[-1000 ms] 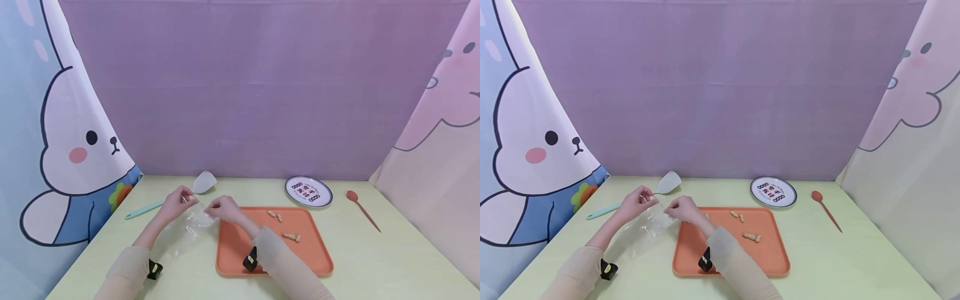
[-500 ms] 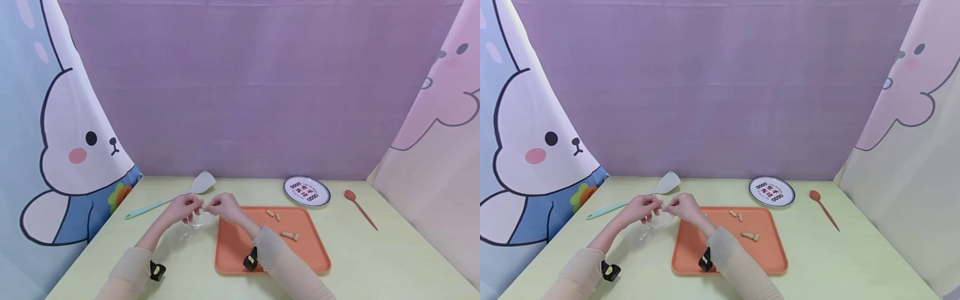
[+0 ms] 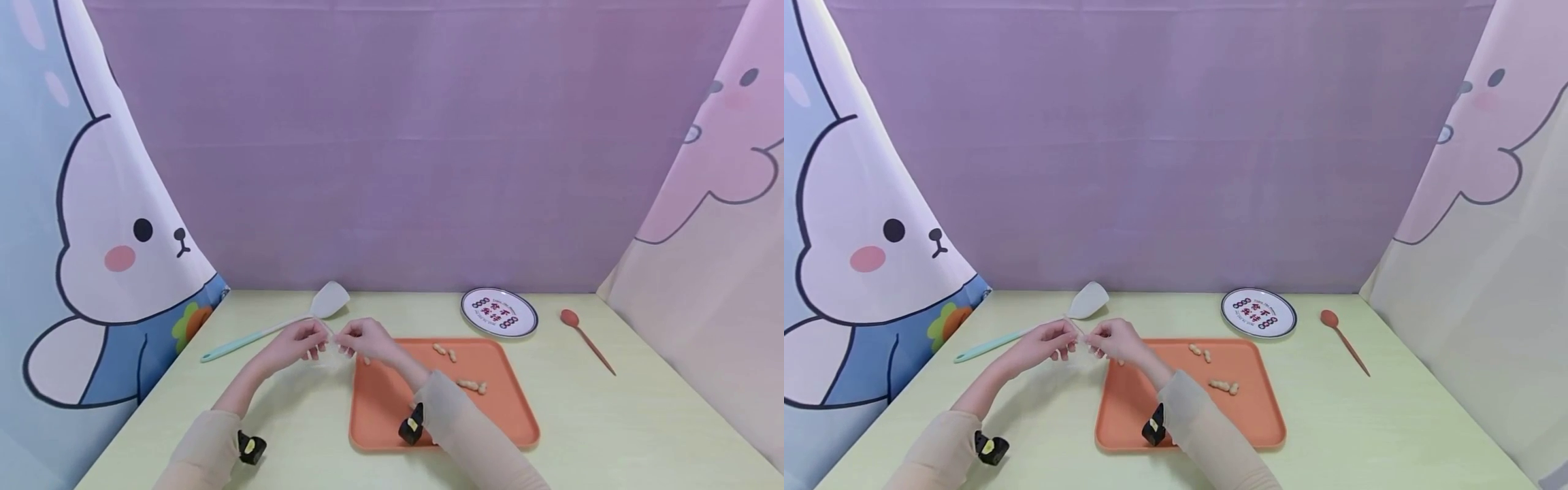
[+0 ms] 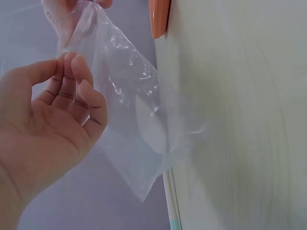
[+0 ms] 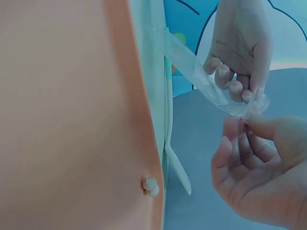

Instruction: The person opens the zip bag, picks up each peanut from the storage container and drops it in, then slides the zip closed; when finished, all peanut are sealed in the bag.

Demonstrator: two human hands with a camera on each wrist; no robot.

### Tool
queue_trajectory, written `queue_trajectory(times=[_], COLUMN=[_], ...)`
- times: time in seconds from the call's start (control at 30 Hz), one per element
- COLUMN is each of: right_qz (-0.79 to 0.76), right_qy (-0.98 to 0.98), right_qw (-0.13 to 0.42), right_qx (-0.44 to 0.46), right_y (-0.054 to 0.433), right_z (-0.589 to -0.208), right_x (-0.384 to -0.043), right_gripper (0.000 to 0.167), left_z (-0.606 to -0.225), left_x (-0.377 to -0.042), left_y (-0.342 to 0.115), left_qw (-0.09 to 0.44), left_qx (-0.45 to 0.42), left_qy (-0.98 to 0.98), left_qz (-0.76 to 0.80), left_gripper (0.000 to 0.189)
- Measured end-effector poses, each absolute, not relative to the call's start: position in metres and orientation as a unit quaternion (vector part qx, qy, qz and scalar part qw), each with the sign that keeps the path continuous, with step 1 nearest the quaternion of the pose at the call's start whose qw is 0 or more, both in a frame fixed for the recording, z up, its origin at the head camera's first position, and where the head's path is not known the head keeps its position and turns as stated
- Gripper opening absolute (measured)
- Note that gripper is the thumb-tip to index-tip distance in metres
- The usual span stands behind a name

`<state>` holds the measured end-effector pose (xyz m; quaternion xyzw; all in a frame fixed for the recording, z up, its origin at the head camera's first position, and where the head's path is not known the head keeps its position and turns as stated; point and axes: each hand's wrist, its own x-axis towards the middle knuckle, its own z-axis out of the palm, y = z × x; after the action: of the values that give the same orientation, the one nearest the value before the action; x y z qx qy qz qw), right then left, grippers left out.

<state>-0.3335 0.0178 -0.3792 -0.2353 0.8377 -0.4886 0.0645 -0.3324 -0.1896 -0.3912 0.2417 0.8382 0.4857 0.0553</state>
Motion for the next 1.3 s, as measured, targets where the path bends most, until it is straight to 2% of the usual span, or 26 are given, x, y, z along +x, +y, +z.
queue_trajectory(times=[0.13,0.37,0.5,0.87,1.2,1.23,1.3], right_qz=[-0.487,-0.526,-0.537,-0.535,-0.538,-0.539,-0.541], right_qy=[0.841,0.828,0.822,0.826,0.822,0.821,0.818], right_qw=[0.056,-0.015,0.008,0.036,0.053,0.054,0.057], right_qx=[-0.227,-0.193,-0.191,-0.177,-0.180,-0.181,-0.184], right_y=[0.016,0.023,0.028,0.032,0.031,0.031,0.031], right_z=[-0.377,-0.377,-0.376,-0.372,-0.369,-0.368,-0.367], right_x=[-0.331,-0.338,-0.339,-0.341,-0.339,-0.339,-0.338], right_gripper=[0.026,0.016,0.012,0.011,0.014,0.013,0.012], left_z=[-0.392,-0.390,-0.386,-0.371,-0.383,-0.385,-0.389], left_x=[-0.332,-0.323,-0.317,-0.305,-0.310,-0.311,-0.312], left_y=[-0.189,-0.189,-0.187,-0.180,-0.172,-0.172,-0.172], left_qw=[0.056,0.059,0.043,0.003,-0.120,-0.131,-0.149], left_qx=[0.245,0.197,0.173,0.173,0.194,0.193,0.183], left_qy=[0.838,0.840,0.855,0.886,0.886,0.888,0.897], left_qz=[0.484,0.502,0.487,0.431,0.403,0.395,0.373], left_gripper=[0.025,0.023,0.023,0.020,0.018,0.021,0.038])
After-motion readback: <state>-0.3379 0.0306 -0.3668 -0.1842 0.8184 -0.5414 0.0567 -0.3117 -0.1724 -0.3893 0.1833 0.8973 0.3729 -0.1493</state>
